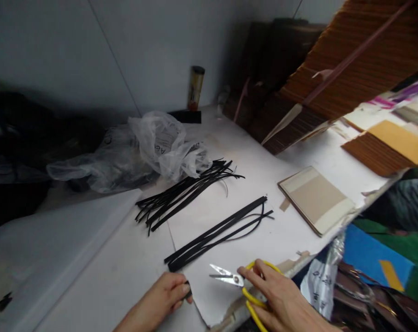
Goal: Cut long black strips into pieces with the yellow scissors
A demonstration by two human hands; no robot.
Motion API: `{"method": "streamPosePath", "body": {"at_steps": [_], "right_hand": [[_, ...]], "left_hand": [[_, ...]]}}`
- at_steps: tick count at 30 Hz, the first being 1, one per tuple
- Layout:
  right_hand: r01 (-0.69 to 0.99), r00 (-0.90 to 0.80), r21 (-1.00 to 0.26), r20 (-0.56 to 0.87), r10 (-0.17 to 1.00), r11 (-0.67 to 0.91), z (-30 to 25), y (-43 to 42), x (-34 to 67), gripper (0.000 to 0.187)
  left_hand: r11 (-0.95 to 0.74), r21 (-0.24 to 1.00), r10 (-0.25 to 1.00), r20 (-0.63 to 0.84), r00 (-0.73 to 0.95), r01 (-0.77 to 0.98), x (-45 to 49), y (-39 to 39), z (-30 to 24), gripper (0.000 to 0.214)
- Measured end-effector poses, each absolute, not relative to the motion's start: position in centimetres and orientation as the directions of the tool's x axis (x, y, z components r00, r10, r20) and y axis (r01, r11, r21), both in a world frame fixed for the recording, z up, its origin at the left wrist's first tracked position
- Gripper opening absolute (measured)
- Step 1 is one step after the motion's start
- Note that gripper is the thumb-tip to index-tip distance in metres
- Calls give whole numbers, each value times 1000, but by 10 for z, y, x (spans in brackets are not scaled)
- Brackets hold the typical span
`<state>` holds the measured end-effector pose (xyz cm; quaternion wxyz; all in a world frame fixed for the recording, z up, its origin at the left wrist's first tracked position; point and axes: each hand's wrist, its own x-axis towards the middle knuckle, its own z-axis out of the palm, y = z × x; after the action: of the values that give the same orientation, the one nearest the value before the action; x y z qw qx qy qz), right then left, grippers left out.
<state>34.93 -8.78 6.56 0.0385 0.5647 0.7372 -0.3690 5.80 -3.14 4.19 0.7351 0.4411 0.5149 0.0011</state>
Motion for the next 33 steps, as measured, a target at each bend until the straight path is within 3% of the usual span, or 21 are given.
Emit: {"method": "streamPosePath", "body": {"at_steps": [3, 7, 10, 13, 15, 17, 22, 26, 33], "right_hand": [[890, -391, -401, -429, 815, 216, 61, -77, 395, 43], [876, -460, -341, -374, 805, 341, 58, -54, 418, 51], [893, -435, -232, -237, 869, 384, 52, -30, 417, 47], [868, -490, -134, -83, 867, 478, 36, 2, 417, 60], [819, -573, -91, -71, 816, 567, 25, 25, 418, 68], [774, -633, -69, -99, 768, 629, 17, 48, 420, 60], [631, -775, -63, -102, 623, 774, 5, 102, 420, 14], [580, -814, -30, -51, 578, 814, -6, 148, 402, 15], [644, -762, -14, 78, 643, 765, -2, 211, 378, 12]], "left_hand": [[572, 671, 466, -739, 486, 471, 99, -34, 18, 41], [553, 666, 561, -742, 368, 500, 103, -25, -10, 46], [615, 636, 575, -766, 287, 466, 95, -17, -10, 55], [648, 626, 590, -773, 234, 435, 93, -12, -5, 58], [651, 623, 603, -771, 204, 432, 95, -11, -6, 57], [663, 612, 604, -778, 176, 430, 95, -10, -11, 56], [728, 621, 623, -776, 99, 291, 92, -1, -13, 54], [711, 684, 684, -726, 63, 161, 84, 28, -2, 54], [641, 759, 767, -632, -109, 115, 67, 71, 13, 52]]}}
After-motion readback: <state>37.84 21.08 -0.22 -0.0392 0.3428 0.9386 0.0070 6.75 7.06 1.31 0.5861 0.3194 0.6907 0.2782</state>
